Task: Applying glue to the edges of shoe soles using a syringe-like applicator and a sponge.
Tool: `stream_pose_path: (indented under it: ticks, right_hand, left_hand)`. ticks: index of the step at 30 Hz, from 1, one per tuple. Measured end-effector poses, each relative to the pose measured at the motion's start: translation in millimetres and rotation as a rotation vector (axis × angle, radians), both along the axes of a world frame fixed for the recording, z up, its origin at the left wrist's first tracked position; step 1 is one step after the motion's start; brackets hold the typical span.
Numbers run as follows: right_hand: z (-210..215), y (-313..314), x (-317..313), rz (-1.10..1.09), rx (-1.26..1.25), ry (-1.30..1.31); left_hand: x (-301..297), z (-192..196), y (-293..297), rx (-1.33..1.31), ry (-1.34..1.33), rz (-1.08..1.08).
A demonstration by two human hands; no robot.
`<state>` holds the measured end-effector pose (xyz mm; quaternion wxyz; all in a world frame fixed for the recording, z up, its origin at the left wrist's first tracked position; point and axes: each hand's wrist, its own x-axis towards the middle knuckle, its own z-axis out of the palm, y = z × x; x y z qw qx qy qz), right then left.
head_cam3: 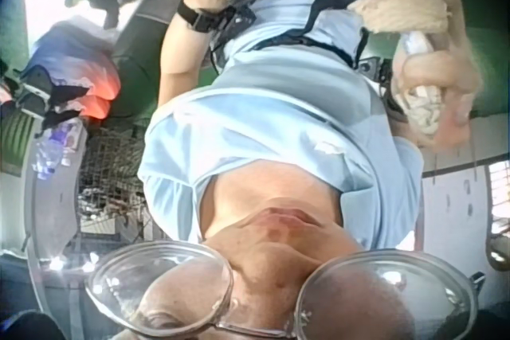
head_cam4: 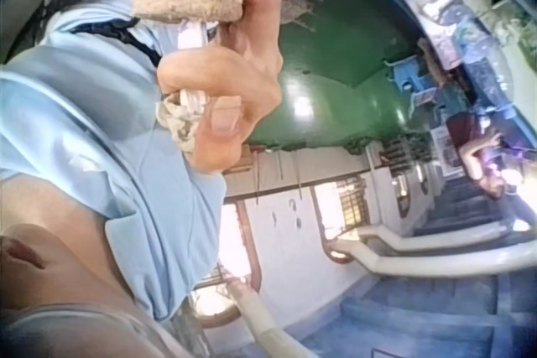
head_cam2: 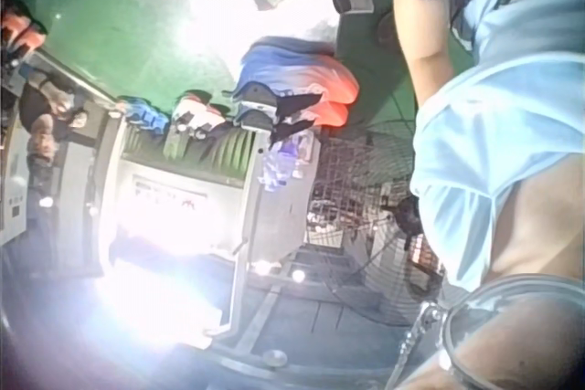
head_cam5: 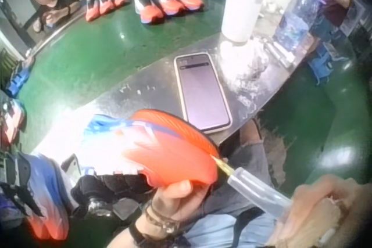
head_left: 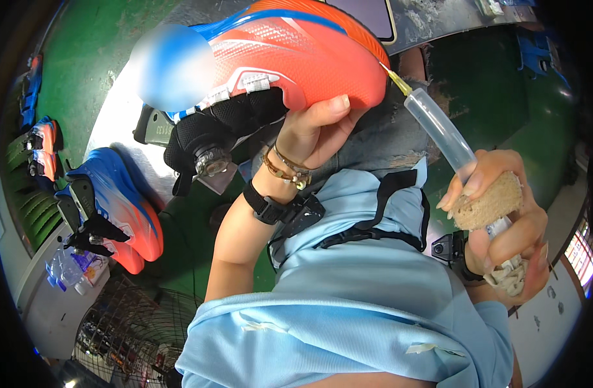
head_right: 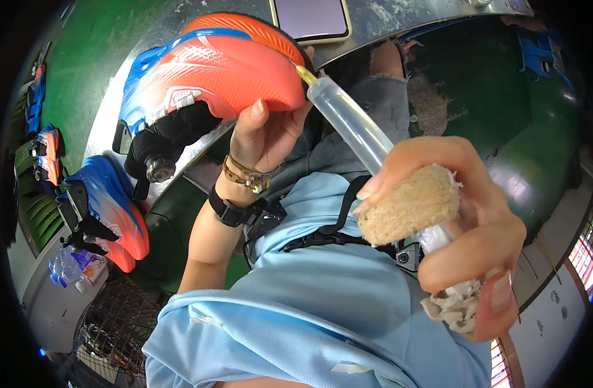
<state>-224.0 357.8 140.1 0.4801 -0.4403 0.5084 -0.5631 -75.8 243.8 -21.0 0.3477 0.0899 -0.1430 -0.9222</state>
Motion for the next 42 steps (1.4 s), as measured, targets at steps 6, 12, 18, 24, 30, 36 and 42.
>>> stream_pose_path:
  ticks: [6,12,18,24,30,36,42]
  right_hand:
    - [0,1,1,0.011,-0.022,0.059]
    - [2,-1,5,0.053,-0.077,0.172]
    - [-7,-10,10,0.065,-0.187,0.252]
    - [-12,-12,7,0.131,-0.259,0.314]
    - [-23,-13,5,0.138,-0.327,0.362]
    - [-29,-9,2,0.148,-0.367,0.353]
    - [-28,-6,-2,0.050,-0.347,0.339]
  left_hand:
    - [-14,0,-7,-0.058,0.020,0.068]
    - [-26,3,-16,-0.053,0.062,0.153]
    - [-35,38,-17,0.139,-0.032,0.266]
    - [-26,81,-20,0.321,-0.141,0.214]
    - [-26,99,-24,0.375,-0.320,0.237]
    - [-28,103,-26,0.373,-0.286,0.240]
    - [-29,106,-25,0.356,-0.314,0.227]
